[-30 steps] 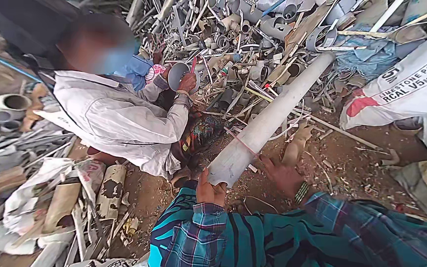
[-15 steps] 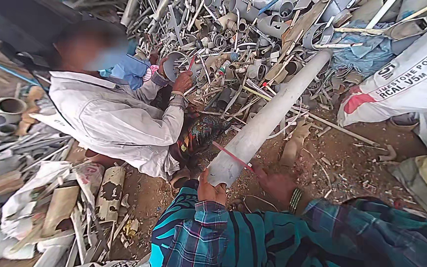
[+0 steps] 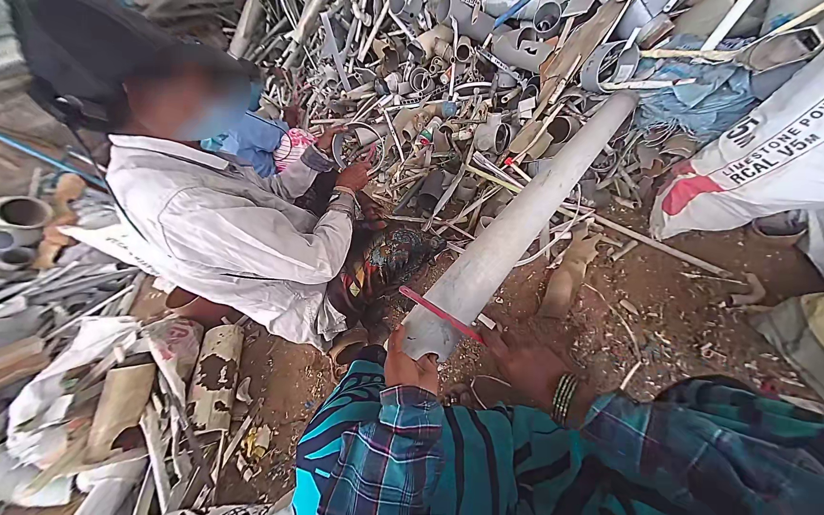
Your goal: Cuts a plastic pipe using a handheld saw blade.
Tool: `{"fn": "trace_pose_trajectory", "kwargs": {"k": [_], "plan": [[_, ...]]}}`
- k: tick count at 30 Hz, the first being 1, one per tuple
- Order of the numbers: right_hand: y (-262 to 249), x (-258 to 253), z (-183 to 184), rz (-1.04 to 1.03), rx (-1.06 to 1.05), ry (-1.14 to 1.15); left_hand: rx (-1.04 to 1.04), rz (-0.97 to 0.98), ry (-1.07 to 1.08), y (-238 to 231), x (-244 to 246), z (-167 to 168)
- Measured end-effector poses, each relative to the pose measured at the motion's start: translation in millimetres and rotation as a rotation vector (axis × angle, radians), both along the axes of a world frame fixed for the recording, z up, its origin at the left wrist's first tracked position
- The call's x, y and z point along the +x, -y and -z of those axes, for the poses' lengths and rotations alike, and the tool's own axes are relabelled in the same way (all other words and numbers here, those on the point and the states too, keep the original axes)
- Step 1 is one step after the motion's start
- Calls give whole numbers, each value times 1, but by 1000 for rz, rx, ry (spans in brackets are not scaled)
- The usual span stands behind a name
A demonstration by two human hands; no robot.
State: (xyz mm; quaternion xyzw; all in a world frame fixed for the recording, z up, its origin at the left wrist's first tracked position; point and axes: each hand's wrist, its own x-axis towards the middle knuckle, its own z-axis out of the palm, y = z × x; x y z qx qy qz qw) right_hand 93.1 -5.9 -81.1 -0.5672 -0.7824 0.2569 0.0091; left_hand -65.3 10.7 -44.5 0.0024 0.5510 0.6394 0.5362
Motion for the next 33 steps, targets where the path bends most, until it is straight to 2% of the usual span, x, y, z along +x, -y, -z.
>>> {"fn": "trace_pose_trajectory", "kwargs": {"k": [2,5,7,8,10,12,13,14,16,18,20,23,26,27,29,31,33], "plan": [[-7,6,5,25,34,4,1,10,9,0,0,0],[-49,39,-5,361,-126,39,-4,26,0,1,1,1],[-65,58,-9,488,-189,63,-12,24,5,3,1,2],[-64,58,-10,485,-200,45,-16,22,10,4,1,1],[-43,41,-8,340,-141,-25,-13,20,22,3,2,-2],[-10,14,7,117,19,-56,-10,7,19,2,3,-1],[2,5,18,40,133,-85,-5,2,12,1,3,1],[6,1,24,15,157,-96,0,1,15,0,3,2],[-5,9,24,94,105,-59,-2,13,9,0,3,2],[-32,28,15,319,-57,-13,-19,21,-3,0,2,-1],[-53,47,15,470,-119,8,-24,29,-7,2,0,-1],[-42,39,5,405,-165,-11,-23,19,-7,1,1,1],[-5,13,17,107,37,-37,-19,6,-13,0,3,-1],[-1,10,24,71,121,-52,-17,5,-18,-1,4,-1],[-11,18,27,132,102,-36,-12,13,-20,0,4,0],[-37,38,17,356,-92,-1,-18,21,-11,0,3,0],[-56,56,18,481,-131,17,-24,20,-8,1,2,0]]}}
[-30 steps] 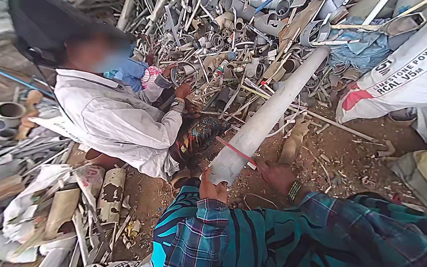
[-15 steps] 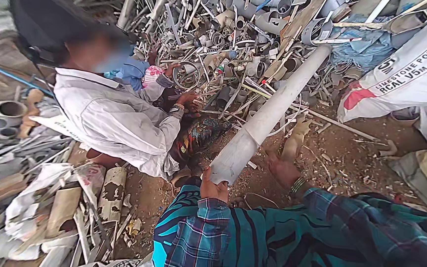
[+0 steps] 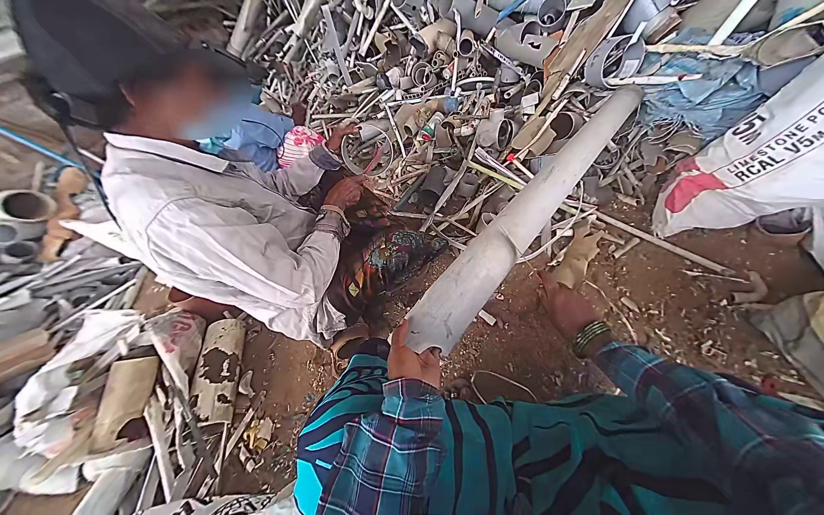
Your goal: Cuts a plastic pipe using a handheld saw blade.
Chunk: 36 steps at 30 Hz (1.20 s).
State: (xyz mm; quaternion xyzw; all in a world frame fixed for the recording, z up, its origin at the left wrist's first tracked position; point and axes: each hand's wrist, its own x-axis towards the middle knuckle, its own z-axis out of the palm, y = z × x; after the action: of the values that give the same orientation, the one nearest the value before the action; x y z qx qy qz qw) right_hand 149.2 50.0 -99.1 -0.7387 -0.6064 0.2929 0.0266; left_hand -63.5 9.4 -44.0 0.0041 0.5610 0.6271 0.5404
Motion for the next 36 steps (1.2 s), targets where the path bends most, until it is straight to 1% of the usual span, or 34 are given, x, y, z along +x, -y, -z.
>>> {"fn": "trace_pose_trajectory", "kwargs": {"k": [2,3,5,6,7,10,11,13,15,16,17,19,20,21,22,23,25,26,27,29,31,33,34,35,36], "plan": [[6,-3,-7,-33,-7,-36,7,9,1,0,0,0],[16,-11,-12,-102,12,-74,19,12,3,0,0,0],[40,-33,-17,-328,115,-88,42,26,2,1,1,-2],[51,-41,-20,-406,160,-78,57,38,-1,2,2,-4],[57,-45,-23,-434,215,-70,79,50,-3,3,2,-7],[49,-34,-27,-334,384,-75,159,118,-16,8,0,-15],[39,-27,-30,-269,370,-73,174,142,-19,10,-1,-16],[21,-17,-39,-146,264,-35,194,193,-25,13,-3,-16],[20,-18,-51,-109,159,21,224,244,-32,17,-5,-13],[28,-24,-56,-134,154,36,243,267,-39,19,-6,-12],[41,-32,-56,-187,230,41,266,291,-45,20,-6,-12],[72,-49,-41,-343,582,62,311,328,-56,26,-4,-10],[80,-55,-35,-389,749,78,336,339,-70,28,-2,-9],[83,-58,-32,-397,836,85,368,353,-100,29,-2,-8],[81,-55,-33,-374,818,66,413,379,-147,32,-3,-6],[74,-47,-38,-312,740,50,480,404,-207,35,-5,-4],[47,-20,-63,-136,370,13,672,433,-345,37,-12,-2],[31,-3,-72,-60,252,15,762,420,-397,36,-17,-1],[21,12,-75,-10,198,25,834,374,-421,36,-22,0],[20,22,-72,1,217,42,921,235,-435,32,-30,-1],[38,6,-67,-105,352,-9,927,83,-468,25,-31,-4],[58,-17,-50,-262,617,-49,871,-9,-520,22,-28,-4],[61,-24,-41,-315,727,-52,851,-15,-544,20,-27,-2],[58,-26,-37,-333,762,-58,839,0,-564,20,-25,1],[51,-24,-36,-324,749,-56,833,22,-580,21,-25,4]]}}
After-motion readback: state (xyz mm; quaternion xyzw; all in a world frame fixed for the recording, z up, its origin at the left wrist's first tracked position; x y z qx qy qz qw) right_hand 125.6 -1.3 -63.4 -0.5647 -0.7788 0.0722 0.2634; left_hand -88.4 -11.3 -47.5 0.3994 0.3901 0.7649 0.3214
